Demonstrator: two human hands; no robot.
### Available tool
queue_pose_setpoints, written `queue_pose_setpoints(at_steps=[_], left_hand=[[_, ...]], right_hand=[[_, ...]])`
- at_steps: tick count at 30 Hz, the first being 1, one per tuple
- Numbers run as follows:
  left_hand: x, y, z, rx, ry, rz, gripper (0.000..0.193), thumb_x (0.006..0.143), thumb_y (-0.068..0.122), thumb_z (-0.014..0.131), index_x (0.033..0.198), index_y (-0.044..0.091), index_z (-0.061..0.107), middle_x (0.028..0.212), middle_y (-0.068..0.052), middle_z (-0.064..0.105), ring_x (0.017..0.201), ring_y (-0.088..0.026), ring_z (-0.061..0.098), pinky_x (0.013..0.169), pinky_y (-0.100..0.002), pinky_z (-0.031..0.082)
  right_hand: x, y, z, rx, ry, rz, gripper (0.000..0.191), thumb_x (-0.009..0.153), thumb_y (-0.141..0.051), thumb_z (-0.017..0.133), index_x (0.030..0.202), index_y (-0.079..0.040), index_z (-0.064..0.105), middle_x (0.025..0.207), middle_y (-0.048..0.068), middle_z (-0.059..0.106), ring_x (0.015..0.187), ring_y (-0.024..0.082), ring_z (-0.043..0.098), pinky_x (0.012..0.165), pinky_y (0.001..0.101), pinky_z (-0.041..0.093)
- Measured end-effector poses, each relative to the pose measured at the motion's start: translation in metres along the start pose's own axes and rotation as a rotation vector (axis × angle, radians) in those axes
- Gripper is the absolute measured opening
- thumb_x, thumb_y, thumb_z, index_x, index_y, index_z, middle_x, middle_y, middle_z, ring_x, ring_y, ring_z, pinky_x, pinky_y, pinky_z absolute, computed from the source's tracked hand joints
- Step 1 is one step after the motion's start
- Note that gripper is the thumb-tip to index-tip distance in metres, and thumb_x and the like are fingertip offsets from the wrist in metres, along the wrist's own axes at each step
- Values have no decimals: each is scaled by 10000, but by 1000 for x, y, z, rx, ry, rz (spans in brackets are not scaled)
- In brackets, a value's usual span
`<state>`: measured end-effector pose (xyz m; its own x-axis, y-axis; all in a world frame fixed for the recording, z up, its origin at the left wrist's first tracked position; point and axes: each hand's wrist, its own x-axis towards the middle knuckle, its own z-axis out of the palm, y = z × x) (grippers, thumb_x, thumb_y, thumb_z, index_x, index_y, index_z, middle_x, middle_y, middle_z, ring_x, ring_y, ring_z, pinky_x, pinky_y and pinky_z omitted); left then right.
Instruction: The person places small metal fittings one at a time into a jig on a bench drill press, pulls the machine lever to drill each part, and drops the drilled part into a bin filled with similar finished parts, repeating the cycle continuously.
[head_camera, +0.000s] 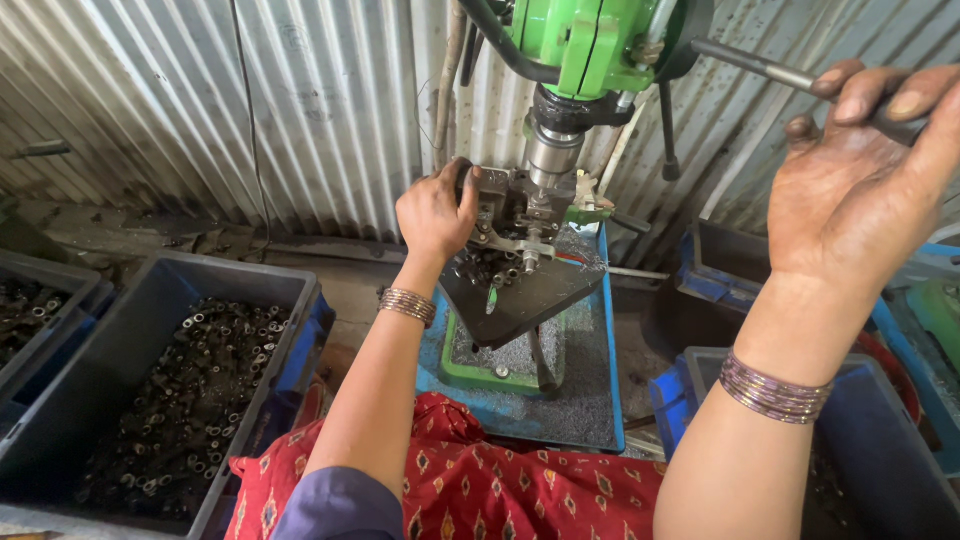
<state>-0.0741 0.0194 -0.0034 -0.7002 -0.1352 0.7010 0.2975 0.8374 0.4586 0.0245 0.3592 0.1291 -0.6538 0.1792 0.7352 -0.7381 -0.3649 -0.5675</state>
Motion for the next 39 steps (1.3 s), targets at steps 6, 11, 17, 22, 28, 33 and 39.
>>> queue_pose_setpoints(at_steps=[6,11,17,22,28,33,39], left_hand=[[-1,2,-1,-31,-5,-5,356,1008,426,548,1103,152,754,925,-124,761,859,-339,716,726,-465,542],[-2,2,-1,-22,20,1,352,1000,425,569,1108,145,754,898,-127,755,855,-339,716,725,-464,543],[-1,3,1,-24,33,4,343,996,423,578,1099,150,758,887,-121,755,852,-335,715,724,-463,542],[-1,3,2,-30,46,10,345,997,428,580,1096,152,761,874,-120,752,848,-332,715,725,-458,543],[-1,6,1,-24,38,13,349,998,429,578,1099,151,763,856,-122,750,838,-331,716,718,-458,542],[-1,7,0,-6,14,9,360,1000,431,579,1118,145,764,858,-134,748,823,-337,713,706,-463,540],[-2,8,2,-15,51,25,360,993,423,592,1110,134,772,867,-138,752,821,-339,715,713,-458,547]], right_hand=[[-2,0,0,3,0,4,442,1153,-458,575,921,-112,429,840,36,450,973,204,523,856,332,380],[-4,0,-1,-1,-4,9,438,1153,-460,572,924,-114,430,844,36,453,982,205,524,858,333,382],[-5,-1,-1,4,-1,11,433,1153,-461,568,928,-117,431,849,35,456,993,205,526,861,334,385],[-7,-1,-2,4,2,10,430,1153,-463,564,931,-120,432,853,35,459,1002,206,527,863,335,387],[-10,-2,-4,5,3,9,425,1153,-464,560,935,-122,433,857,35,463,1013,206,528,865,336,389],[-14,-2,-4,3,3,9,421,1153,-466,556,938,-125,434,861,35,466,1022,207,529,867,337,392],[-18,-3,-4,5,1,7,417,1153,-467,552,942,-128,435,866,34,469,1033,207,531,870,338,394]])
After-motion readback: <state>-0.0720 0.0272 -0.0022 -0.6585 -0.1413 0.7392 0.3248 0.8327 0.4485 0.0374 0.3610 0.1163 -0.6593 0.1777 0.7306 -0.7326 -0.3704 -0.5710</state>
